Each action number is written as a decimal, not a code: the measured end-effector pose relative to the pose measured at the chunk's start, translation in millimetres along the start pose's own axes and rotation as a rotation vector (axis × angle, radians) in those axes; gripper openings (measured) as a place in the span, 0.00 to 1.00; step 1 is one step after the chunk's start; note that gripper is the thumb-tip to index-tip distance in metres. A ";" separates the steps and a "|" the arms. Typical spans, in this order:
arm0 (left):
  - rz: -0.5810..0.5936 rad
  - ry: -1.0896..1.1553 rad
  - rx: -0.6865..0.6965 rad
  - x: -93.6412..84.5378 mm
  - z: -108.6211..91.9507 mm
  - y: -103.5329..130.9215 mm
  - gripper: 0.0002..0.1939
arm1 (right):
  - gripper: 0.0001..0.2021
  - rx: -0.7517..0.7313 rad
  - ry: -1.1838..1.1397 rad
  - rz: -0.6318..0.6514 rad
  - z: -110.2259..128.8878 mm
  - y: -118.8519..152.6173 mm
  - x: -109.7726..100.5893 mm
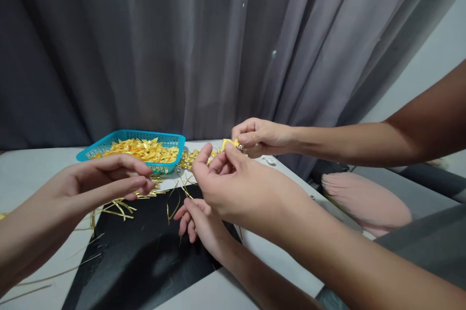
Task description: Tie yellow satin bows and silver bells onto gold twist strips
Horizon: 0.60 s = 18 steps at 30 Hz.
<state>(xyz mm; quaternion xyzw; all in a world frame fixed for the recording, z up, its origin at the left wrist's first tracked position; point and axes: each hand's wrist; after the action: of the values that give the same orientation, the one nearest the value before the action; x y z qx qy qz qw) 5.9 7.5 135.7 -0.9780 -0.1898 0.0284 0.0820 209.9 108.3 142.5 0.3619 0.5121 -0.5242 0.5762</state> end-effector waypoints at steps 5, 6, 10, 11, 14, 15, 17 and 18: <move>-0.010 -0.012 0.028 -0.7 -6.2 2.2 0.03 | 0.16 0.058 -0.292 -0.037 0.8 1.6 -13.7; -0.013 -0.013 0.025 0.0 -7.7 2.9 0.03 | 0.16 0.067 -0.352 -0.042 2.1 1.7 -16.3; -0.011 -0.015 0.022 2.9 -11.7 4.6 0.03 | 0.16 0.104 -0.577 -0.083 11.8 4.6 -20.6; -0.008 -0.014 0.019 3.0 -11.9 4.7 0.03 | 0.17 0.120 -0.620 -0.137 15.0 6.5 -19.8; -0.001 -0.006 0.012 1.8 -10.7 5.1 0.03 | 0.20 0.234 -0.665 -0.454 23.8 14.7 -15.4; -0.001 -0.002 0.012 1.1 -10.0 5.3 0.03 | 0.21 0.282 -0.643 -0.553 25.6 17.5 -13.9; 0.000 0.006 0.009 -0.2 -8.8 5.9 0.03 | 0.25 0.331 -0.526 -0.628 26.9 21.9 -11.6; -0.001 0.009 0.008 -0.6 -8.4 6.1 0.03 | 0.26 0.346 -0.408 -0.607 26.8 23.3 -10.7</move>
<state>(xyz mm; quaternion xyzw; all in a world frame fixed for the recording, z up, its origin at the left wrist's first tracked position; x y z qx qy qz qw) 8.3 0.4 142.9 -0.9777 -0.1895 0.0247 0.0868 239.0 89.6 155.8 0.1744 0.3749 -0.8101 0.4156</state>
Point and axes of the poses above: each hand's wrist, its own y-axis away from the middle knuckle, its own x-axis out of the palm, z = x × y, and after that the axes turned 11 degrees about -z, right-handed
